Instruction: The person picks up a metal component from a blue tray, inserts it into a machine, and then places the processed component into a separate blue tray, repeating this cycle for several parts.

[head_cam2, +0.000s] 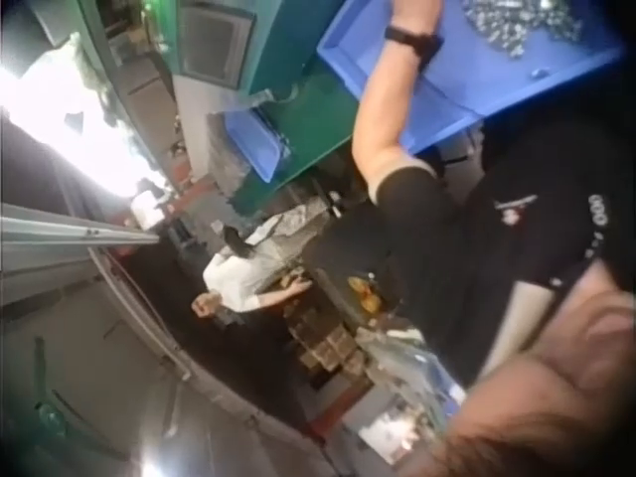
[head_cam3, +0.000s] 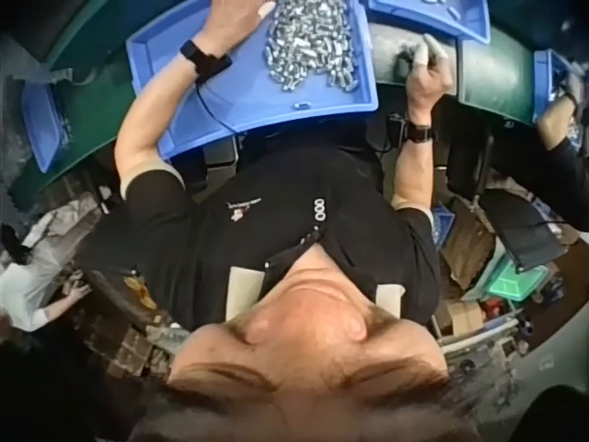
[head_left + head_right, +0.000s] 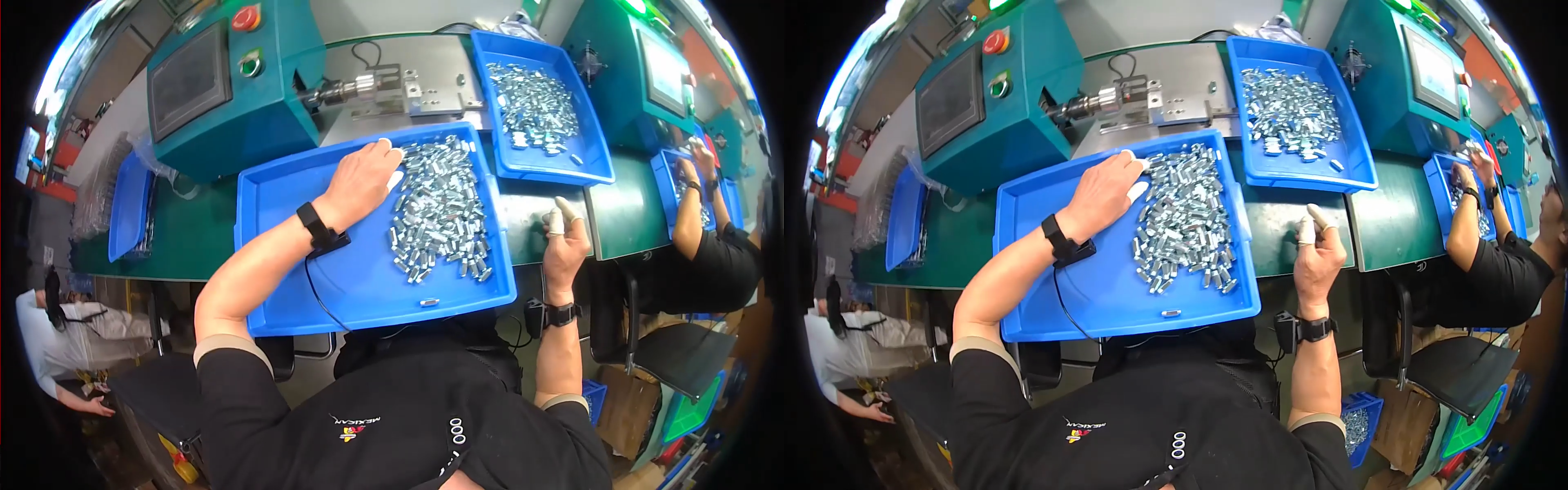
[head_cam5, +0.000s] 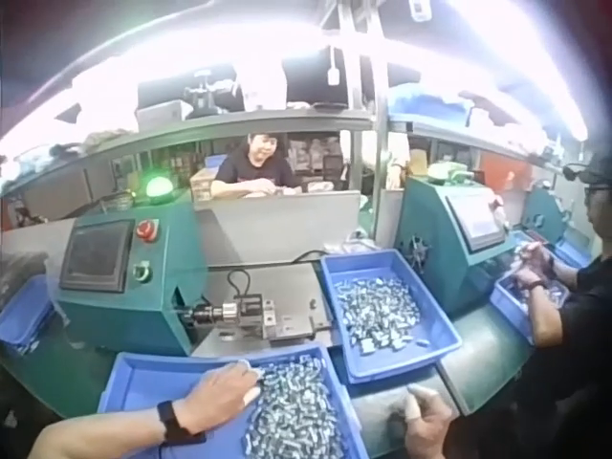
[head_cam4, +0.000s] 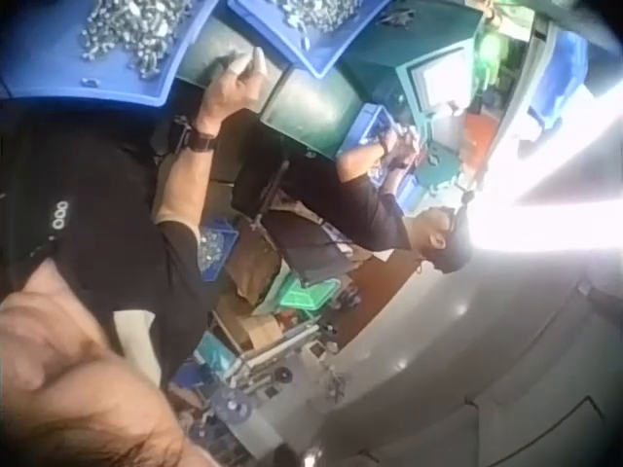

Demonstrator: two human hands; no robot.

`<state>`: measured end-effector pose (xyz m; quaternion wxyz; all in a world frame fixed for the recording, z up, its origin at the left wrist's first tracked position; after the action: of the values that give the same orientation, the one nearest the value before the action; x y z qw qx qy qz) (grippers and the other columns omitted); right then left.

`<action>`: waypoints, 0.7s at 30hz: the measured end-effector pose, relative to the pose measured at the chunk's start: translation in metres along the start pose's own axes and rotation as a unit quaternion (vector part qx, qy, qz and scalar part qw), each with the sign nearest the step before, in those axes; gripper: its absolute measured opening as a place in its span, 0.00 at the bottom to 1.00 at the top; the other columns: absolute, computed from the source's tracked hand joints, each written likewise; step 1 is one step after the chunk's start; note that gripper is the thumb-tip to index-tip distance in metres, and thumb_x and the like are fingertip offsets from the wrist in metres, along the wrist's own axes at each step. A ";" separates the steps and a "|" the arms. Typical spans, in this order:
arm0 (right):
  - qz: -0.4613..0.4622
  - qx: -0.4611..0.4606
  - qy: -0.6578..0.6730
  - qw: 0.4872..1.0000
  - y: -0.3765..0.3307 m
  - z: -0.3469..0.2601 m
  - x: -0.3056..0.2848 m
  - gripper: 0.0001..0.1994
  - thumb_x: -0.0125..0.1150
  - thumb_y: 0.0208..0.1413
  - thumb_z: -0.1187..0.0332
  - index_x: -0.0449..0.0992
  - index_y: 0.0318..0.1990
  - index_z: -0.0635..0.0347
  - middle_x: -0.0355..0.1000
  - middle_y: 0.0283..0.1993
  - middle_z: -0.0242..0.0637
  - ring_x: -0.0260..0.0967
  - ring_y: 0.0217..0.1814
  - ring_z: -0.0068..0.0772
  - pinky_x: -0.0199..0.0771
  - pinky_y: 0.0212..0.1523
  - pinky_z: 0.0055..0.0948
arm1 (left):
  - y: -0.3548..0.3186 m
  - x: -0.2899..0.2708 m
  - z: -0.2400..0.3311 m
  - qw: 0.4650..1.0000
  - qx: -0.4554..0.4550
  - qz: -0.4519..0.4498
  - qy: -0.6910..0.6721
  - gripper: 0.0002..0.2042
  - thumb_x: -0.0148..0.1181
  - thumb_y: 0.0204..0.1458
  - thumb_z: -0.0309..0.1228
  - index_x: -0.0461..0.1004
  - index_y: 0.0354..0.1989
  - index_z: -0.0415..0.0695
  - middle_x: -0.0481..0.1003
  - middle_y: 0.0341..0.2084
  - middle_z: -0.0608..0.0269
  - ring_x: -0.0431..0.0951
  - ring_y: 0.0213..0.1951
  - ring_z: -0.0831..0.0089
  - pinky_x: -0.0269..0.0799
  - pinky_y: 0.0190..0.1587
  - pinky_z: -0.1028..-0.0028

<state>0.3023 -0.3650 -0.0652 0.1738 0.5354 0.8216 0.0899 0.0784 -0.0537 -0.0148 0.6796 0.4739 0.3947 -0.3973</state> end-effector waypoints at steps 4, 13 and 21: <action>-0.007 -0.002 0.005 1.000 0.000 0.007 0.000 0.14 0.66 0.71 0.71 0.83 0.59 0.66 0.83 0.38 0.32 0.76 0.37 0.17 0.75 0.39 0.20 | 0.011 0.005 -0.001 1.000 -0.016 0.010 0.017 0.10 0.66 0.56 0.24 0.73 0.44 0.44 0.74 0.37 0.53 0.79 0.43 0.48 0.76 0.44 0.50; -0.012 -0.015 0.000 1.000 0.003 0.002 0.001 0.14 0.67 0.70 0.71 0.84 0.59 0.66 0.85 0.37 0.35 0.76 0.36 0.18 0.75 0.39 0.21 | 0.008 -0.006 -0.004 1.000 -0.001 -0.005 -0.018 0.11 0.65 0.53 0.23 0.74 0.45 0.44 0.74 0.36 0.53 0.79 0.44 0.48 0.75 0.44 0.50; -0.023 -0.021 -0.036 0.999 0.000 0.004 -0.002 0.15 0.62 0.72 0.74 0.81 0.62 0.69 0.83 0.42 0.35 0.79 0.42 0.21 0.78 0.45 0.21 | 0.005 -0.003 0.001 0.999 -0.029 -0.021 -0.006 0.10 0.69 0.56 0.27 0.77 0.44 0.45 0.75 0.38 0.54 0.79 0.45 0.49 0.75 0.45 0.51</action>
<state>0.3044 -0.3671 -0.0688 0.2164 0.5156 0.8248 0.0842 0.0824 -0.0533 -0.0102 0.6866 0.4433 0.4121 -0.4028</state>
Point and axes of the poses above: each hand's wrist, its own y-axis towards the middle knuckle, its own x-axis out of the palm, z = x × y, the point moved 2 cm from there along y, towards the middle knuckle
